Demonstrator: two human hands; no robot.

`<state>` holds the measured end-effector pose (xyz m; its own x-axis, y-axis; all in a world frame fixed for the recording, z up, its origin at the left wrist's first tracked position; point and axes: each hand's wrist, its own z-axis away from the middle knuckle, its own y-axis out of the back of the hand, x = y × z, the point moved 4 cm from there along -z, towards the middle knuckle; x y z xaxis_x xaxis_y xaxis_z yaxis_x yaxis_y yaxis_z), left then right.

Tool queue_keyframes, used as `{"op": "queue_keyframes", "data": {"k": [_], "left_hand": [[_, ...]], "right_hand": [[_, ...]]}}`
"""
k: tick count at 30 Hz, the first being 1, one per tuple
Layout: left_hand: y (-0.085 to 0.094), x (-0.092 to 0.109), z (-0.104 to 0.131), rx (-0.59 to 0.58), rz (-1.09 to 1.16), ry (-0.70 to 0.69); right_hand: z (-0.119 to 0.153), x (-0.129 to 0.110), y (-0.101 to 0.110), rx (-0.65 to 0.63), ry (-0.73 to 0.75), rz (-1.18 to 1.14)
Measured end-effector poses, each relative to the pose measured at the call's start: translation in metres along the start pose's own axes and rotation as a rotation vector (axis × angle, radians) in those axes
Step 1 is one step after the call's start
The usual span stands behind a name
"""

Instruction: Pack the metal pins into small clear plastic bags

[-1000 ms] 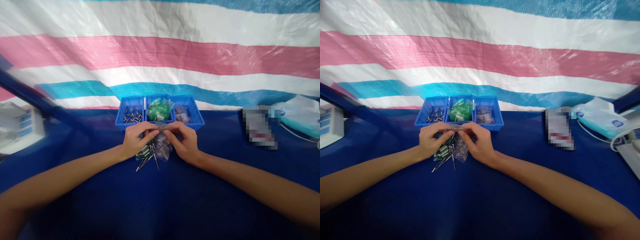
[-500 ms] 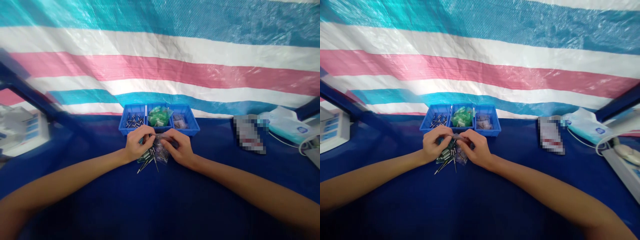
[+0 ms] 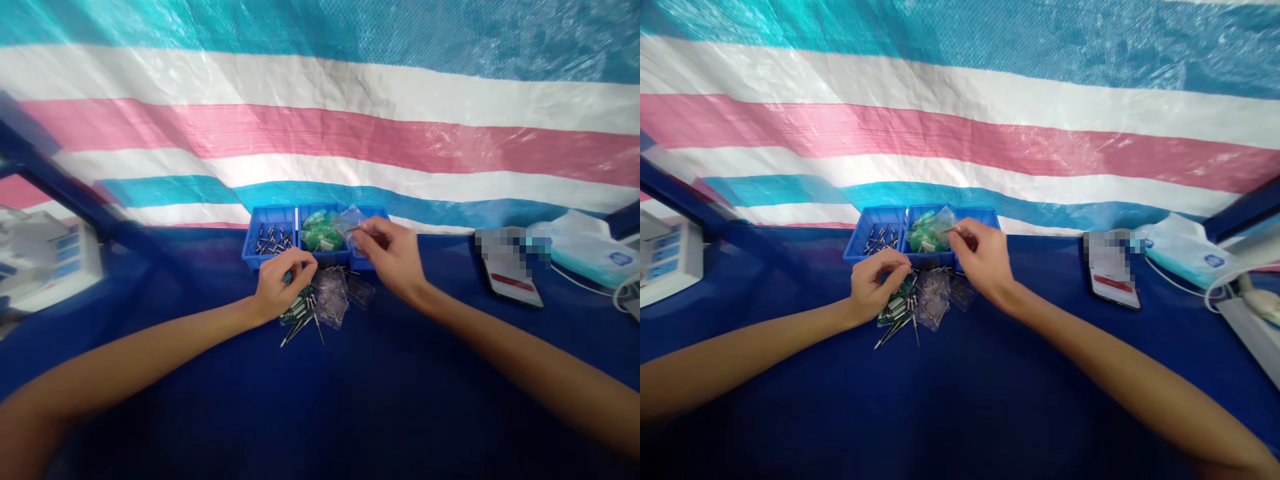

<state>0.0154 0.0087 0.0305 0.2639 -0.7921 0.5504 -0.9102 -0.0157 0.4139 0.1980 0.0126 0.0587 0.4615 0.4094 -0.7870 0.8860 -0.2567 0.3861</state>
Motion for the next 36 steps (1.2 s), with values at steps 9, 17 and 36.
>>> {"op": "queue_keyframes", "data": {"k": [9, 17, 36], "left_hand": [[0.001, -0.002, 0.001, 0.015, 0.007, 0.002], [0.001, -0.001, 0.001, 0.017, 0.016, 0.012], [0.001, -0.001, 0.002, 0.031, 0.01, -0.011]], "right_hand": [[-0.012, -0.012, 0.013, -0.24, 0.127, 0.884], [0.03, -0.025, -0.02, -0.782, 0.271, 0.785], [0.084, -0.042, -0.056, -0.744, 0.324, 0.865]]}}
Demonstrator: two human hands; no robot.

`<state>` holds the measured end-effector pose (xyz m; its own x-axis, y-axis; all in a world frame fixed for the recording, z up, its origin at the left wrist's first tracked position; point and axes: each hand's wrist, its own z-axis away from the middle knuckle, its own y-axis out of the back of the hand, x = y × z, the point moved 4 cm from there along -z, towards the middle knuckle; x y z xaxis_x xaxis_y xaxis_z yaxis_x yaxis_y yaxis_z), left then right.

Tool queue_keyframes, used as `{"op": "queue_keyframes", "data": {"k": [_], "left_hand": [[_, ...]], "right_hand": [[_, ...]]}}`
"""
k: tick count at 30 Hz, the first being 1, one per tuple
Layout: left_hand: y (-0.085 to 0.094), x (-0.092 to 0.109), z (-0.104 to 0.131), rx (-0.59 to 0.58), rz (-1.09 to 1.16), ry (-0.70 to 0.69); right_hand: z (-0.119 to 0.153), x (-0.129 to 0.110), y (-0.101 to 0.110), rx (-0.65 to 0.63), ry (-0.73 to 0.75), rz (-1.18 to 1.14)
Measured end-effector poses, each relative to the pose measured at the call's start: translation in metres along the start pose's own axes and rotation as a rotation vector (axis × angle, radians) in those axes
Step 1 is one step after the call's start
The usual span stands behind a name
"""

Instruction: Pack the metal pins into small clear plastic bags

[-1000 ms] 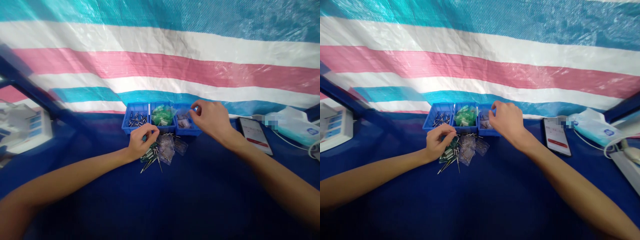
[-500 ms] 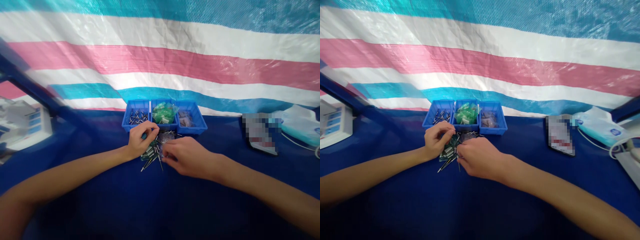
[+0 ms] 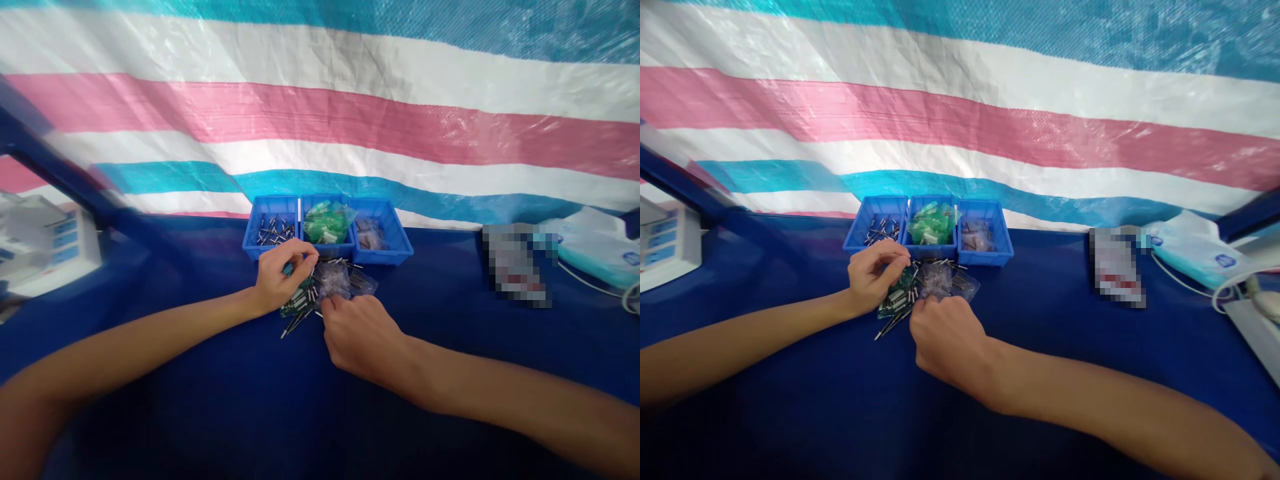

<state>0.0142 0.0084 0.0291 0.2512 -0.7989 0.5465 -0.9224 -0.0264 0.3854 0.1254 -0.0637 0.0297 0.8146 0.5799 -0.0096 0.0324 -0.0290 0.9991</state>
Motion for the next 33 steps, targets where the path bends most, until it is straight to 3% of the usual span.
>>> {"op": "queue_keyframes", "data": {"k": [4, 9, 12, 18, 26, 33], "left_hand": [[0.001, 0.002, 0.0, -0.003, 0.005, 0.012], [0.002, -0.001, 0.001, -0.005, 0.03, 0.036], [0.002, -0.005, 0.002, 0.027, 0.052, 0.025], [0.0, -0.004, 0.002, 0.004, 0.046, 0.018], [-0.005, 0.006, -0.004, -0.1, -0.103, -0.111], [-0.008, 0.005, -0.004, -0.139, -0.118, -0.118]], "right_hand": [[-0.007, 0.019, 0.011, 0.177, -0.086, -0.157], [-0.02, 0.058, 0.009, 0.527, -0.162, -0.961], [-0.019, 0.066, -0.001, 0.632, -0.161, -1.143], [-0.01, 0.058, -0.01, 0.705, -0.053, -0.959], [-0.01, 0.061, -0.009, 0.788, -0.083, -0.808], [-0.012, 0.063, -0.011, 0.772, -0.128, -0.832]]}}
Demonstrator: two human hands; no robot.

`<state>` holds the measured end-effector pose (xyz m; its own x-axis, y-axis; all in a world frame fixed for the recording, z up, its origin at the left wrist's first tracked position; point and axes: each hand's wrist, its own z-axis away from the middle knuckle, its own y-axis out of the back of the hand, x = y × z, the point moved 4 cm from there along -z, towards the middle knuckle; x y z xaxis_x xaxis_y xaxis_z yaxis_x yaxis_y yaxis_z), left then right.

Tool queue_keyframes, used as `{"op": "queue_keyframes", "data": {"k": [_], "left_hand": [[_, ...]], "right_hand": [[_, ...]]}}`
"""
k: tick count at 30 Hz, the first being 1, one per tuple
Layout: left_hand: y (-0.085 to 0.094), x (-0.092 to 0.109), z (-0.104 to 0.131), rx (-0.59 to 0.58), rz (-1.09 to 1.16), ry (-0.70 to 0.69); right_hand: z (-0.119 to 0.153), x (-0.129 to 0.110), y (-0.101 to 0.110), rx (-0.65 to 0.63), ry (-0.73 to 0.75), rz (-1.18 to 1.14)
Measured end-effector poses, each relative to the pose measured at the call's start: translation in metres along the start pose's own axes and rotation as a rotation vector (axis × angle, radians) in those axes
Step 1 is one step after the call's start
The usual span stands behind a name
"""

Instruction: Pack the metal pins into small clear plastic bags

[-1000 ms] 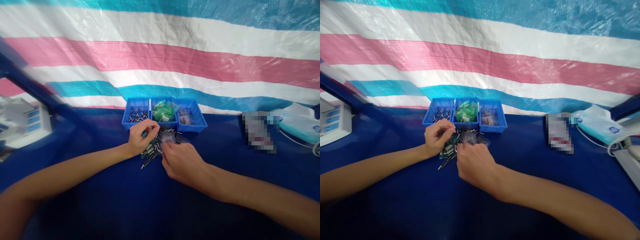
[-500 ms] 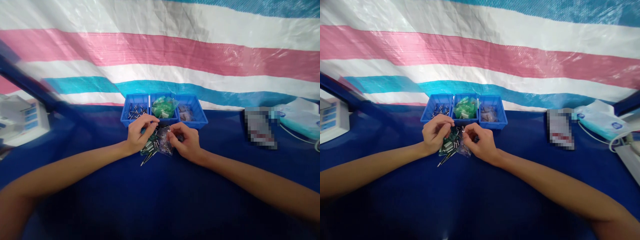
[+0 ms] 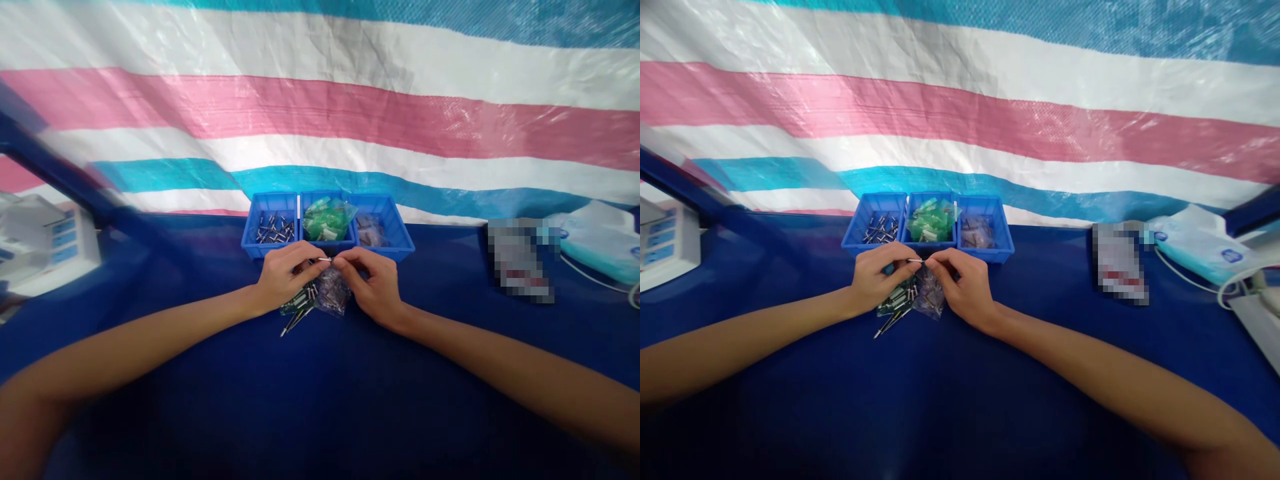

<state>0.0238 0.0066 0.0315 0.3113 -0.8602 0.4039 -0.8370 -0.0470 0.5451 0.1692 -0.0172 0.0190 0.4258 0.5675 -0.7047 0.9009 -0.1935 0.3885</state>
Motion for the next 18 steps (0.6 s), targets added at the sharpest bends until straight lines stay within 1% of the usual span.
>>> {"op": "queue_keyframes", "data": {"k": [6, 9, 12, 15, 17, 18], "left_hand": [[0.002, 0.003, 0.0, 0.001, 0.02, -0.024], [0.002, 0.002, 0.0, 0.0, 0.023, -0.003], [0.002, 0.001, -0.001, 0.011, 0.02, 0.02], [0.004, 0.001, -0.001, 0.042, 0.018, 0.018], [0.005, 0.003, -0.001, 0.063, 0.033, 0.004], [0.006, 0.004, -0.001, 0.07, 0.042, -0.004]], "right_hand": [[0.001, -0.001, 0.001, -0.003, 0.007, -0.009], [0.001, 0.001, -0.001, -0.035, -0.02, -0.058], [-0.001, 0.001, -0.002, -0.033, -0.011, -0.037], [0.002, -0.005, 0.005, 0.058, 0.054, 0.024], [0.01, -0.016, 0.015, 0.149, 0.157, 0.034], [0.015, -0.022, 0.02, 0.162, 0.216, 0.026]]}}
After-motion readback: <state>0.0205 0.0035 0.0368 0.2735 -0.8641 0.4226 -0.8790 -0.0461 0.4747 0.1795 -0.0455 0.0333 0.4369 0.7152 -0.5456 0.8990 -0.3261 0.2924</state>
